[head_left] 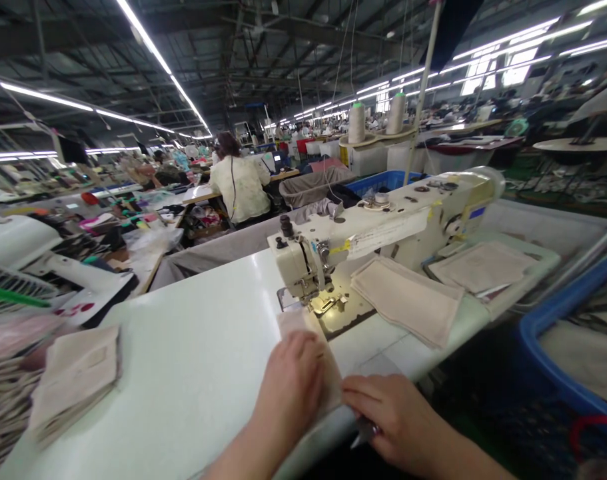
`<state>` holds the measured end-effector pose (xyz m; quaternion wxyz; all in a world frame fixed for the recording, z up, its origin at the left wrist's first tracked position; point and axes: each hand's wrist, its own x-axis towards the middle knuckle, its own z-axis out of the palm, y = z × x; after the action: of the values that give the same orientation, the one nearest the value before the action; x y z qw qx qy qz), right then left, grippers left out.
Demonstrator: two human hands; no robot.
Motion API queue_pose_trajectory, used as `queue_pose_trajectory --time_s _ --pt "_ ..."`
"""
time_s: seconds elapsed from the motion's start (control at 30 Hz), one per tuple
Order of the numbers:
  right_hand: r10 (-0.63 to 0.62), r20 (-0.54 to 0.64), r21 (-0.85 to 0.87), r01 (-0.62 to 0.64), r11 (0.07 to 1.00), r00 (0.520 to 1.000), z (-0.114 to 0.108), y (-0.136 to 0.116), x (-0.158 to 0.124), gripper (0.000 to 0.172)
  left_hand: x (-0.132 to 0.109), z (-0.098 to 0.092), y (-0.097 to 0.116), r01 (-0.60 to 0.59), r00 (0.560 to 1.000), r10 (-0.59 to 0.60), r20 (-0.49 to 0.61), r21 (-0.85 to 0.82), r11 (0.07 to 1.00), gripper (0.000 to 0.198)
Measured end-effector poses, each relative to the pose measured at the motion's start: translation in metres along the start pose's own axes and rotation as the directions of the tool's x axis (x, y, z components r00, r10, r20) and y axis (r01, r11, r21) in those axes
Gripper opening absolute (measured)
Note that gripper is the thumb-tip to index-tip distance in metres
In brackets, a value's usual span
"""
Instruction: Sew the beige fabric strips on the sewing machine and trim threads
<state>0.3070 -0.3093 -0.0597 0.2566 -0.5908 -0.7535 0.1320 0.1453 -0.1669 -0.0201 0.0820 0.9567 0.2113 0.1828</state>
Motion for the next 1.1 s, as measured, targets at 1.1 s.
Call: queue_pose_trajectory --time_s 1.1 --pt "-0.026 -0.037 -0.048 0.024 0.999 0.999 -0.013 0.026 0.063 0.028 -0.007 0.002 -0.024 -0.301 0.95 0.298 0.099 0.017 0.954 0.032"
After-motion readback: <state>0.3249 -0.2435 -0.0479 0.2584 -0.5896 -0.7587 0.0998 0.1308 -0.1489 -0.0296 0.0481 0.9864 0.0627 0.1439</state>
